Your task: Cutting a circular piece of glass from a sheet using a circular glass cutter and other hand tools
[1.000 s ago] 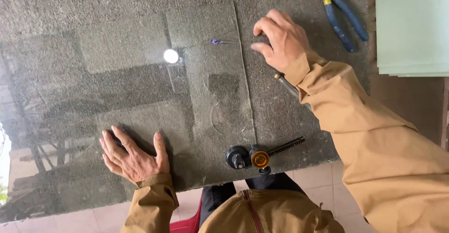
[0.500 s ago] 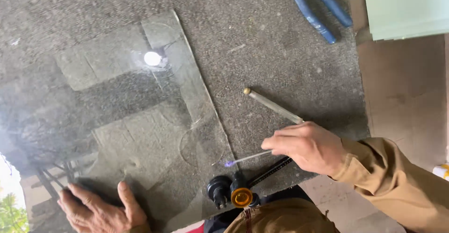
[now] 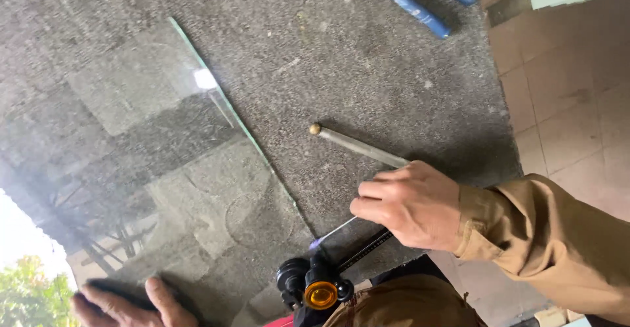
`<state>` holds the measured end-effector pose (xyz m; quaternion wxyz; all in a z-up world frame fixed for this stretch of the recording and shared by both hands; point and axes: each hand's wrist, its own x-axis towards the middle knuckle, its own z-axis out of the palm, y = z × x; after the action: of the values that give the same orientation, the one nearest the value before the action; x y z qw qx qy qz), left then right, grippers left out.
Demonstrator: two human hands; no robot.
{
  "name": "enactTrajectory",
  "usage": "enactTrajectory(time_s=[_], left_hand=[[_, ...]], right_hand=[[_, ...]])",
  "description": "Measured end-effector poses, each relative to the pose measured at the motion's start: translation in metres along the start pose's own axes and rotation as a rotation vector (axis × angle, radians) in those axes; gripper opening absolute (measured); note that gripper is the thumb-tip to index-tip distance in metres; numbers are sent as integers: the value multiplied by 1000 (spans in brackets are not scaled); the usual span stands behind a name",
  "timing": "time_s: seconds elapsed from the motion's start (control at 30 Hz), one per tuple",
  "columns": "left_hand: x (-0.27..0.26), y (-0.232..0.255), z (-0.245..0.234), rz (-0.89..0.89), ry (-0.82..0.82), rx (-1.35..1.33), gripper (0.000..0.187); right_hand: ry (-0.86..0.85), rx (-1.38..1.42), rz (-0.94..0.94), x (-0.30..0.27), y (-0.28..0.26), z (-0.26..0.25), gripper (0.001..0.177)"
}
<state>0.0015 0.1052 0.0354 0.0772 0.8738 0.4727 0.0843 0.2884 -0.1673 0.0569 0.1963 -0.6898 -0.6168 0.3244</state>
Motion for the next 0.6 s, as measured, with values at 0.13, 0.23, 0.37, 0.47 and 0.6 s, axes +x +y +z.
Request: enactTrajectory(time_s=[0.13, 0.23, 0.37, 0.47, 0.6], left_hand=[[-1, -18, 0, 61, 54, 146, 81], [-4, -29, 5, 5, 41, 101, 86], [-5, -31, 8, -16, 77, 83, 90], [-7, -37, 13, -39, 105, 49, 94], [-9, -36, 13, -75, 142, 26, 96]], right_hand=[[44, -101, 22, 23, -10, 9, 16], [-32, -108, 12, 40, -22, 13, 11], [43, -162, -12, 51, -20, 3, 23], [34, -260, -2, 46, -34, -11, 22], [53, -344, 156, 28, -102, -7, 19]])
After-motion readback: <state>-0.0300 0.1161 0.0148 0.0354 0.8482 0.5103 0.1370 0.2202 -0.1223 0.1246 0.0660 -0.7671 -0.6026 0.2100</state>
